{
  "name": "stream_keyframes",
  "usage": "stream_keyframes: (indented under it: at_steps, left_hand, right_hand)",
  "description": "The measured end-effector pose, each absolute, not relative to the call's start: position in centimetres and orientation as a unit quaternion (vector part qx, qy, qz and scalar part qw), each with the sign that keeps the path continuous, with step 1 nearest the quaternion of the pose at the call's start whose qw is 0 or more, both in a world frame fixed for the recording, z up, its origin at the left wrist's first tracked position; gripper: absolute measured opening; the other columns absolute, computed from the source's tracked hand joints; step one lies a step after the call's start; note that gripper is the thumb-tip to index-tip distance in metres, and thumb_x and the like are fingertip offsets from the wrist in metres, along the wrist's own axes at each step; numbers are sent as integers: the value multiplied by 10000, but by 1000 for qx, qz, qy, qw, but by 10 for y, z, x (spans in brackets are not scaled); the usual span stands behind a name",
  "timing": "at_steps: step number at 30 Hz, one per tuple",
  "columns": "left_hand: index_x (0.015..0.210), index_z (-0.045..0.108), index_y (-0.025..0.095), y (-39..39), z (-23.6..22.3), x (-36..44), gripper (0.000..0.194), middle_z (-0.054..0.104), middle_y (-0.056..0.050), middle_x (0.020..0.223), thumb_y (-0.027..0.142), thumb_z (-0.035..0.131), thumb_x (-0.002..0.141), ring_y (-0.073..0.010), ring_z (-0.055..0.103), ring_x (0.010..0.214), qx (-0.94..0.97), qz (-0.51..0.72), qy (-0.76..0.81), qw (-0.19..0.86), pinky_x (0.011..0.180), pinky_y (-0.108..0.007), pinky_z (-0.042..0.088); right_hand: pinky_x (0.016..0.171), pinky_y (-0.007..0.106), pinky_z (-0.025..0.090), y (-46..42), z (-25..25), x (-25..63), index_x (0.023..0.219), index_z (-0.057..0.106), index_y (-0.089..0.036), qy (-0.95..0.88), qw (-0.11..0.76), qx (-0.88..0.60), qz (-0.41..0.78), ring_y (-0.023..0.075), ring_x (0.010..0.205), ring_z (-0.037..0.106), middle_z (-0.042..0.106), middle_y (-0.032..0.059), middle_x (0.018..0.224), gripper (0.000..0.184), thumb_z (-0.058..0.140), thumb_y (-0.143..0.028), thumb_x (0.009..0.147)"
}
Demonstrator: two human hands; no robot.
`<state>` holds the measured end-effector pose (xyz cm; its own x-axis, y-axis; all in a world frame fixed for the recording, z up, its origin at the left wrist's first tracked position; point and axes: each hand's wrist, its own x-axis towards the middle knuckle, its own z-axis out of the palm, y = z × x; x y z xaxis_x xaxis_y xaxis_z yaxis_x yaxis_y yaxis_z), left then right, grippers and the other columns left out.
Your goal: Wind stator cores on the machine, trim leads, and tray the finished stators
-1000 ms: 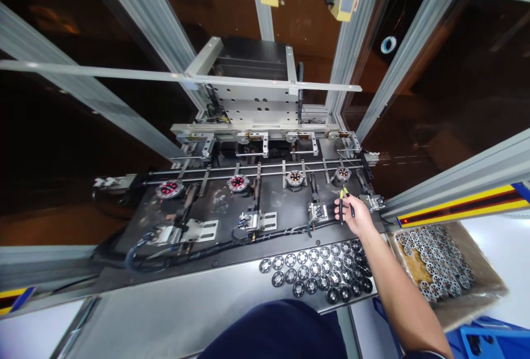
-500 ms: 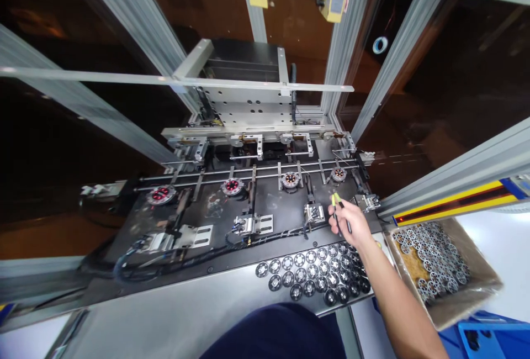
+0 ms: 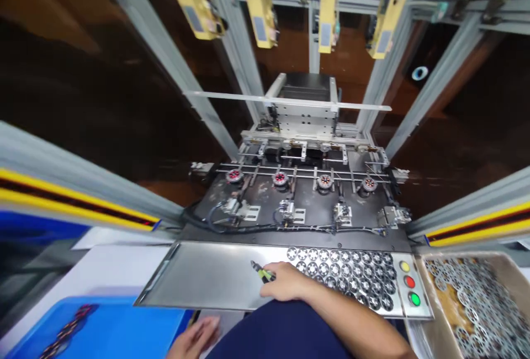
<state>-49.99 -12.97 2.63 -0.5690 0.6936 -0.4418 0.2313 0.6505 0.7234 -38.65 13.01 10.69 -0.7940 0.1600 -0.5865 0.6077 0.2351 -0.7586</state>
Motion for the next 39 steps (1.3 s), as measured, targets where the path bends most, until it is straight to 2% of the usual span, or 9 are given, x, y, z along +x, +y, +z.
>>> stream_keyframes:
  at_steps: [3, 6, 9, 12, 18, 24, 29, 33, 39]
  left_hand:
    - [952, 728, 236, -102, 25, -501, 566, 760, -51, 879, 666, 362, 925, -262, 726, 855, 264, 372, 815, 356, 808, -397, 589]
    - [918, 749, 223, -74, 28, -497, 570, 754, -53, 796, 647, 369, 910, -261, 710, 749, 269, 389, 817, 330, 727, -374, 580]
    - [986, 752, 213, -58, 29, -496, 458, 763, -82, 886, 522, 421, 912, -265, 704, 826, 276, 388, 832, 285, 805, -376, 559]
    - [1021, 751, 188, -51, 26, -495, 343, 747, -120, 927, 363, 506, 856, -278, 695, 888, 295, 372, 844, 250, 857, -385, 539]
    - [1008, 765, 228, -60, 37, -506, 303, 741, -107, 907, 313, 507, 874, -253, 707, 864, 376, 318, 845, 209, 809, -339, 558]
    - [1089, 727, 229, -80, 116, -610, 363, 742, -122, 1062, 453, 506, 908, -303, 692, 1006, 407, 268, 869, 81, 931, -410, 531]
    - [1250, 633, 205, -12, 180, -712, 456, 690, -112, 1142, 514, 491, 945, -288, 629, 1103, 467, 219, 857, -3, 982, -417, 492]
    - [1217, 626, 179, 64, 173, -767, 382, 584, -118, 1358, 404, 630, 909, -302, 505, 1297, 547, 153, 823, 10, 1088, -549, 392]
    - [1256, 603, 190, 106, 124, -800, 381, 505, -115, 1451, 352, 641, 913, -318, 473, 1328, 587, 98, 803, 40, 1089, -587, 387]
  right_hand:
    - [928, 417, 486, 102, 92, -411, 1253, 633, -153, 816, 216, 266, -466, 345, 1117, 622, 674, 140, 1176, 557, 657, -282, 711]
    - [1053, 495, 413, 87, 83, -416, 1441, 442, -62, 852, 224, 274, -387, 413, 1310, 509, 516, 265, 1411, 720, 606, -386, 818]
    - [1085, 485, 406, 85, 79, -414, 1490, 348, -4, 876, 230, 260, -336, 400, 1343, 494, 426, 316, 1480, 782, 535, -476, 896]
    - [1032, 470, 465, 86, 84, -412, 1419, 457, 17, 895, 238, 237, -294, 393, 1245, 588, 489, 337, 1418, 688, 595, -387, 880]
    - [927, 432, 526, 115, 129, -399, 1169, 684, -94, 936, 202, 159, -240, 349, 1045, 687, 708, 211, 1114, 343, 578, -276, 898]
    - [943, 442, 487, 226, 196, -413, 1182, 652, -140, 979, 78, 115, -151, 322, 1040, 640, 664, 195, 1111, 300, 479, -248, 962]
    - [988, 454, 458, 306, 203, -489, 1149, 647, -138, 992, 13, 66, -107, 317, 1109, 576, 607, 193, 1184, 252, 595, -212, 915]
    - [1026, 491, 451, 323, 170, -537, 1148, 635, -129, 995, 5, 17, -102, 296, 1193, 547, 577, 139, 1289, 303, 699, -218, 865]
    - [1043, 540, 446, 329, 126, -554, 1204, 610, -154, 996, -4, 1, -94, 305, 1266, 511, 528, 114, 1387, 349, 689, -309, 902]
